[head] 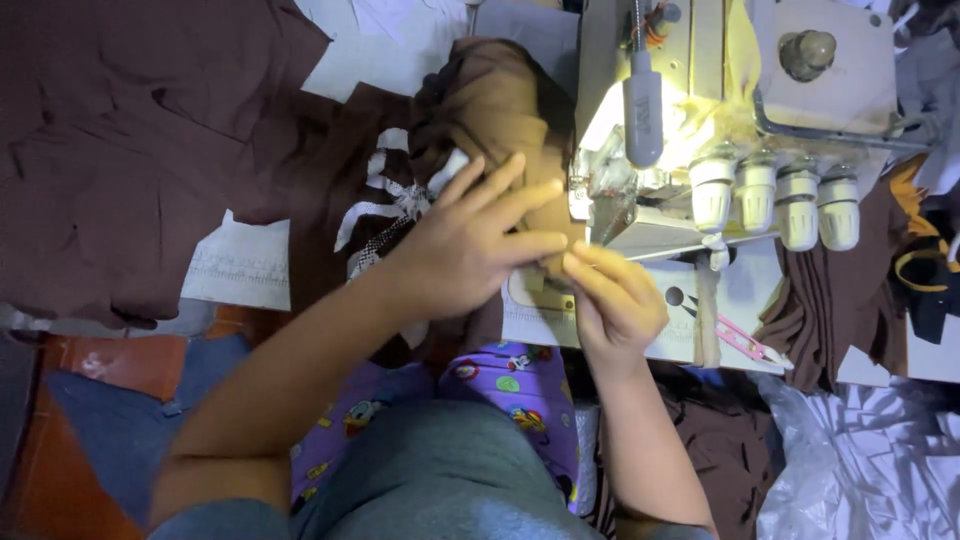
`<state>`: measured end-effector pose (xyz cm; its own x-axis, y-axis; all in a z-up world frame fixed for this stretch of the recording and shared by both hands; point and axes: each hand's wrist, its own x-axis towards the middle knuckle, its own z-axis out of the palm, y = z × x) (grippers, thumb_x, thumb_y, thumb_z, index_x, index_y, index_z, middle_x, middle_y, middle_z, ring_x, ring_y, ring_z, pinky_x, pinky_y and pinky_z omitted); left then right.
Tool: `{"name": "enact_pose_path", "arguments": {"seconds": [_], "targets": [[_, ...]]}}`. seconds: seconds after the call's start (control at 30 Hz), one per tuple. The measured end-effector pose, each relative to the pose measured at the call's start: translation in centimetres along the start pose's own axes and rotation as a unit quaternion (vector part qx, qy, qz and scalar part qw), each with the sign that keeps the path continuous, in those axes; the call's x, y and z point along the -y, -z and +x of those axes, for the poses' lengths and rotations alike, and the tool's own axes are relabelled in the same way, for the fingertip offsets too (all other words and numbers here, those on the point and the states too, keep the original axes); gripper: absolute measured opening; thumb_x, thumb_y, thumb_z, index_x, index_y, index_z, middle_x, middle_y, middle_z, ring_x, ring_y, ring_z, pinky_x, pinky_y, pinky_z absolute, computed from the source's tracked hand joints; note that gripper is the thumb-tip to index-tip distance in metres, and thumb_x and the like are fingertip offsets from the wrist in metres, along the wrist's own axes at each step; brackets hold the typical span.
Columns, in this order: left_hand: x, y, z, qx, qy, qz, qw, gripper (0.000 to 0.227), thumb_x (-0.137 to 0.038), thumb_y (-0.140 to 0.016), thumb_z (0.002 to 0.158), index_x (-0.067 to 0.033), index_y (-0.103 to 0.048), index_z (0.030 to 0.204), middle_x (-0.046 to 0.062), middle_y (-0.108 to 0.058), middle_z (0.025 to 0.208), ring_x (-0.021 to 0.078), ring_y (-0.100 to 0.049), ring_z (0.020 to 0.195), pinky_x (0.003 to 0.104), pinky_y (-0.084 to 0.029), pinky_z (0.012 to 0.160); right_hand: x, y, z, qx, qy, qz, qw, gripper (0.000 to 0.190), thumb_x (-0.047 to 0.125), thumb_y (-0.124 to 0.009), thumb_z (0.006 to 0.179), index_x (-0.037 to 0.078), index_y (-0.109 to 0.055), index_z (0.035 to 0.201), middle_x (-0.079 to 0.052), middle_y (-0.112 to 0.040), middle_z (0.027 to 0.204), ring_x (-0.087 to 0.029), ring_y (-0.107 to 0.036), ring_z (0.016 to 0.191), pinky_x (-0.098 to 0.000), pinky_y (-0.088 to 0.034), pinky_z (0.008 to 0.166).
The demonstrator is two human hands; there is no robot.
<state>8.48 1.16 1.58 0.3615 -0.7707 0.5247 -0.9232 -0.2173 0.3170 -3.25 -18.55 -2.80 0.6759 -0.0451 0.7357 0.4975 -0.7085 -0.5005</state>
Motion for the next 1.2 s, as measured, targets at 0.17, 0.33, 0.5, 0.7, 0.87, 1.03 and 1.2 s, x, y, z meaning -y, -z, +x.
{"name": "enact_pose_path", "arguments": {"seconds": [0.17,0.33,0.5,0.7,0.87,1.03,1.2], "targets": [[3.6,0.3,2.3,0.078,0.03,-0.051,0.995,0.031,-0.014,-0.058,0.099,-0.0348,-0.066,0.121,0.015,-0.047,0.155,0.0607,-0.025,0.144,0.074,-0.017,0.119,-0.5,-0.4,0.8,-0.024,-0.035,-0.131,0.991,0.023,0.013,-0.077,0.099,0.002,-0.076,0.119,-0.016,-0.06,0.115,-0.014,-0.046,0.063,-0.0263,-0.042,0.062],[6.4,0.1,2.8,0.008,0.073,0.037,0.997,0.02,-0.021,-0.066,0.095,-0.0292,-0.069,0.113,0.01,-0.052,0.139,0.0472,-0.037,0.131,0.067,-0.025,0.097,1.1,-0.4,0.5,-0.021,-0.054,-0.113,0.992,0.023,0.012,-0.074,0.1,0.0,-0.071,0.12,-0.018,-0.052,0.118,-0.018,-0.053,0.075,-0.0247,-0.05,0.061],[-2.3,0.8,3.4,0.202,0.43,-0.069,0.877,0.051,-0.042,-0.031,0.11,-0.0092,-0.068,0.121,0.022,-0.046,0.116,0.0358,-0.049,0.101,0.045,-0.049,0.088,2.1,-0.1,0.4,0.0,-0.042,-0.055,0.998,0.04,0.008,-0.078,0.098,0.005,-0.059,0.132,-0.02,-0.054,0.127,-0.01,-0.05,0.066,-0.0212,-0.054,0.063],[-6.2,-6.8,-5.5,-0.069,0.052,0.08,0.993,0.023,-0.03,-0.056,0.096,-0.0122,-0.065,0.108,0.003,-0.054,0.086,0.0251,-0.058,0.066,0.04,-0.042,0.055,-1.6,1.6,-1.5,0.09,-0.042,0.013,0.995,0.032,0.001,-0.06,0.068,0.01,-0.081,0.09,-0.009,-0.066,0.086,-0.031,-0.066,0.075,-0.0424,-0.056,0.075],[-3.9,-9.5,-7.9,-0.161,0.001,0.009,0.987,0.025,-0.011,-0.066,0.094,-0.0065,-0.063,0.119,0.017,-0.056,0.114,0.0379,-0.062,0.102,0.046,-0.053,0.084,-0.9,2.6,-4.1,-0.06,-0.156,0.221,0.961,0.024,0.008,-0.062,0.068,-0.001,-0.074,0.087,-0.015,-0.055,0.104,-0.021,-0.052,0.097,-0.0336,-0.046,0.09],[-6.1,-9.5,-5.6,-0.198,-0.006,0.009,0.98,0.028,-0.029,-0.07,0.091,-0.0125,-0.063,0.113,0.013,-0.059,0.114,0.035,-0.061,0.102,0.055,-0.046,0.09,2.5,3.3,-4.1,-0.091,-0.168,0.248,0.95,0.015,-0.007,-0.062,0.077,-0.009,-0.067,0.09,-0.022,-0.058,0.103,-0.026,-0.057,0.096,-0.0348,-0.045,0.088],[-5.1,-6.9,-3.7,-0.243,-0.024,-0.034,0.969,0.011,-0.009,-0.064,0.091,-0.0125,-0.071,0.099,0.006,-0.066,0.097,0.0271,-0.066,0.087,0.05,-0.049,0.091,4.8,5.8,-2.7,-0.042,-0.187,0.168,0.967,0.029,-0.008,-0.061,0.091,-0.014,-0.062,0.119,-0.025,-0.059,0.125,-0.032,-0.056,0.126,-0.0406,-0.043,0.107]]}}
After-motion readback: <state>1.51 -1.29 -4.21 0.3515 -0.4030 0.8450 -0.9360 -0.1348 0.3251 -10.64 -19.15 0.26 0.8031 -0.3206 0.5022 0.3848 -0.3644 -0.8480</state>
